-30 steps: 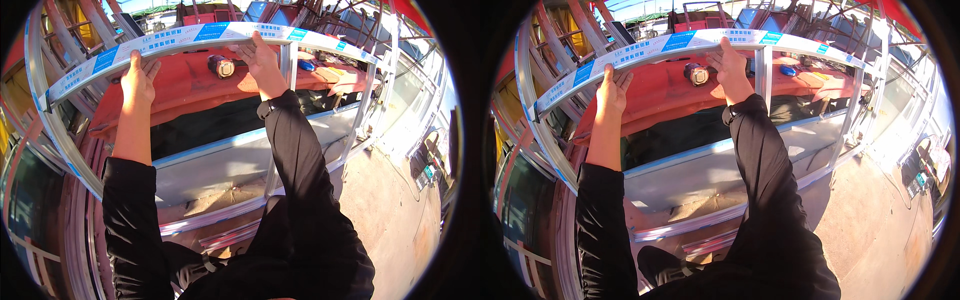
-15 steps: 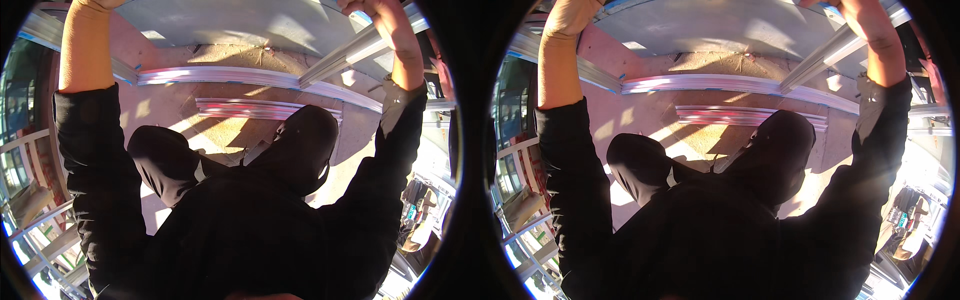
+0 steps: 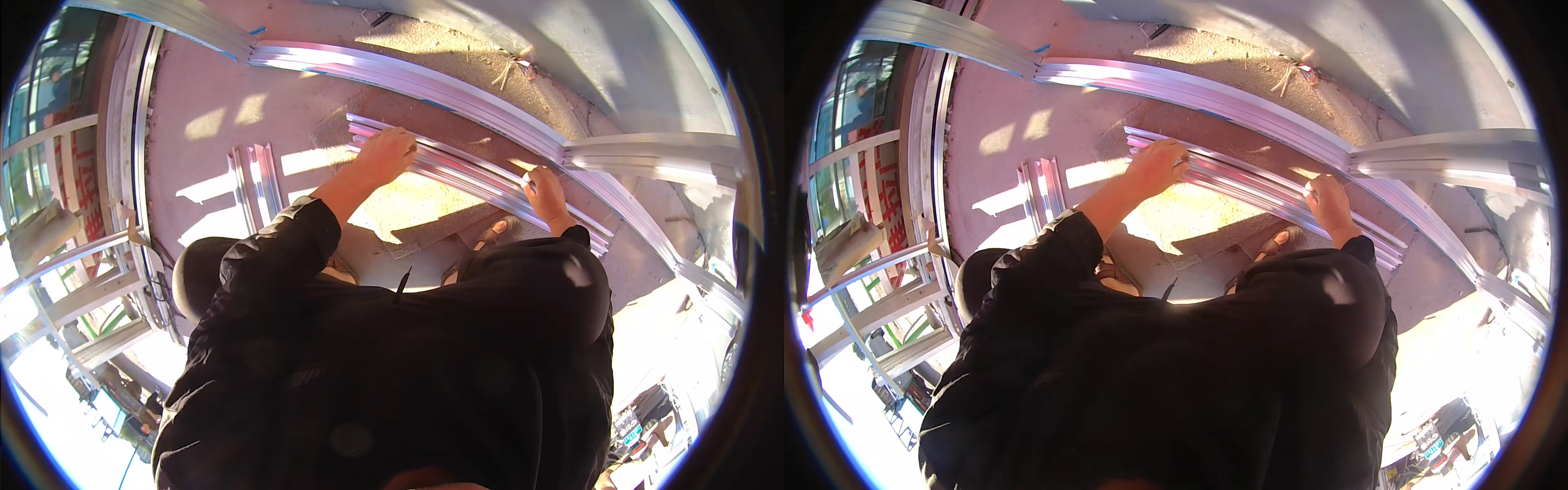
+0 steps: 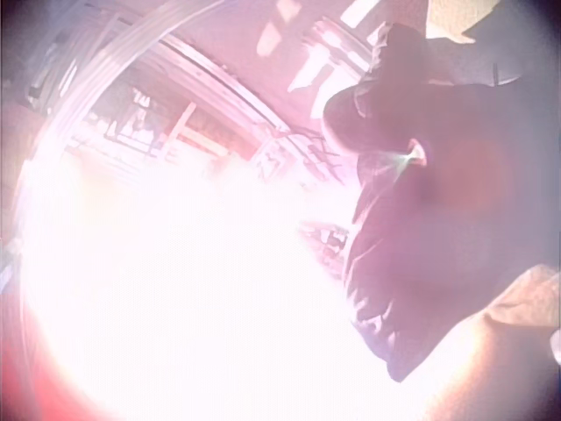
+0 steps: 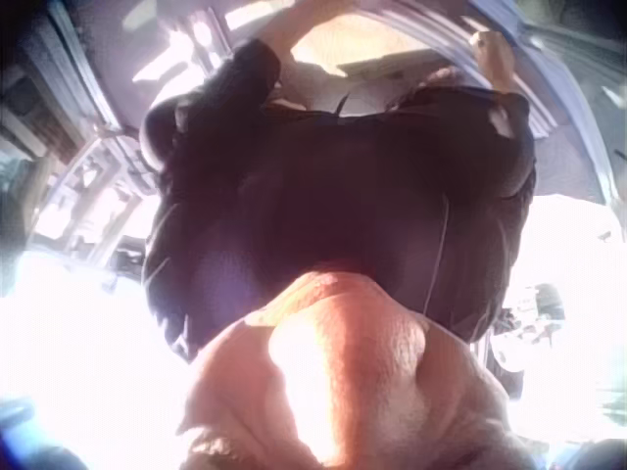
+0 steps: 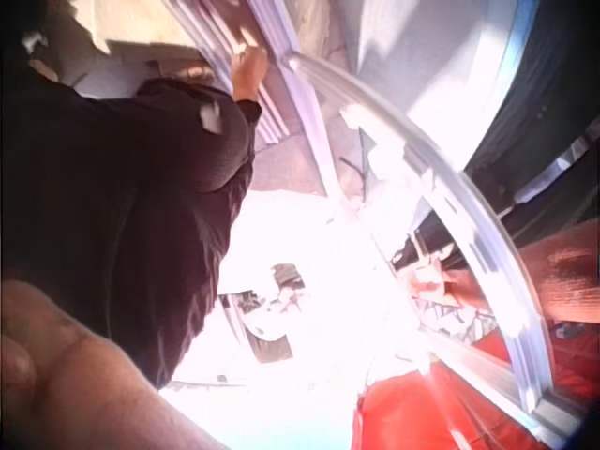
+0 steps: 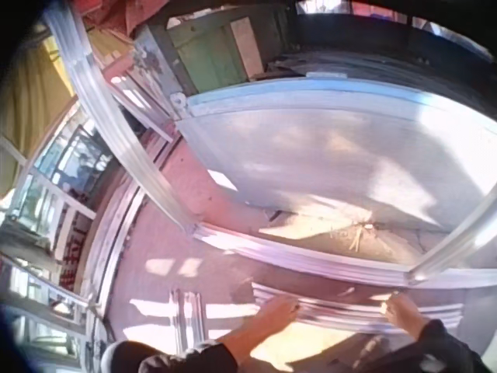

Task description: The person uses a miter saw to cut long aluminum profiles into shorter pieces, then carries them outside and stacks them on a metal rack. The person handles the profiles by hand and operates the saw with both hands.

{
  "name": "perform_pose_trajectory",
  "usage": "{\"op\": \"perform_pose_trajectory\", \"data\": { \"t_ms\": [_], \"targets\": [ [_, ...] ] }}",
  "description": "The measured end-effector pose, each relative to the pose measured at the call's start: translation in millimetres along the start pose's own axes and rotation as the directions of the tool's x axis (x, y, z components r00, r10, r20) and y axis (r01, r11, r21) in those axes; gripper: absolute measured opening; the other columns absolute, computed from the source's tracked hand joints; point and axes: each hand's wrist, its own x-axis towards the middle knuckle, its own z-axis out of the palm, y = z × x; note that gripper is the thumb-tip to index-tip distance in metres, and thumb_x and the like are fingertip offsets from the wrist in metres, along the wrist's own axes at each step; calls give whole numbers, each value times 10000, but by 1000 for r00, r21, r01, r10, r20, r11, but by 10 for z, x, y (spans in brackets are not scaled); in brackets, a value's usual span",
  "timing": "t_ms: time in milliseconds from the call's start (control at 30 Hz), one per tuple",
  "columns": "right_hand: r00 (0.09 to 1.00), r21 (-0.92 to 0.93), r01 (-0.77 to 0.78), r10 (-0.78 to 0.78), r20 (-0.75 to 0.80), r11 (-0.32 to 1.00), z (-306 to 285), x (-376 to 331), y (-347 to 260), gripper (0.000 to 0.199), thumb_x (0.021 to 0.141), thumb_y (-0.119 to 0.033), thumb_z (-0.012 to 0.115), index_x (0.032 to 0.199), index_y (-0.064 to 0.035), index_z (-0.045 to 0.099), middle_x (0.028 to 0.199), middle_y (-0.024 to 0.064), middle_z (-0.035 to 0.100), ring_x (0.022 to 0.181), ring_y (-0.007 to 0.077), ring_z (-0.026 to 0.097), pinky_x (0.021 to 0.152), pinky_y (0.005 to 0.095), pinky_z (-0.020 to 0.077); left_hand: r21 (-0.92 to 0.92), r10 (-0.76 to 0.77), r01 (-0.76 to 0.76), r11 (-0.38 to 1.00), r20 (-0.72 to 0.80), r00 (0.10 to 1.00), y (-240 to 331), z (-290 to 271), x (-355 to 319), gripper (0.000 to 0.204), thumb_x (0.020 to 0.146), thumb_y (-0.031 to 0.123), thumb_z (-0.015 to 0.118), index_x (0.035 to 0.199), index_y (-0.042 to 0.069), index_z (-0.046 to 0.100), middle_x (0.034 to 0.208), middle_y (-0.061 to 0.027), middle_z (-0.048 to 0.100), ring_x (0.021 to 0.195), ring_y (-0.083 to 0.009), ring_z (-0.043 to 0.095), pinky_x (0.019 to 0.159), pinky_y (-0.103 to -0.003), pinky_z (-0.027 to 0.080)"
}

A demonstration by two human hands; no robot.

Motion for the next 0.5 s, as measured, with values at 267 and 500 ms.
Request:
{"op": "perform_pose_trajectory", "data": {
  "t_ms": [267, 500],
  "targets": [
    [997, 218, -70, 74, -9, 973, -523, 121, -688, 105, 909, -91, 662, 1002, -57, 626, 910, 161, 685, 861, 392, 681, 712, 438, 534, 107, 217, -241, 964, 202, 955, 493, -62, 572, 268, 916, 372, 680, 1020, 128, 719, 988, -41, 692, 1092, -215, 602, 1007, -425, 406],
    [955, 83, -295, 290, 64, 952, -1010, 261, -607, 271, 945, -237, 682, 1085, -5, 694, 940, 204, 720, 912, 353, 714, 794, 405, 534, 191, 190, -152, 970, -199, 961, 57, -668, 605, 340, 895, 456, 680, 1031, 152, 742, 978, -19, 697, 1055, -222, 594, 1038, -427, 367]
  ]
}}
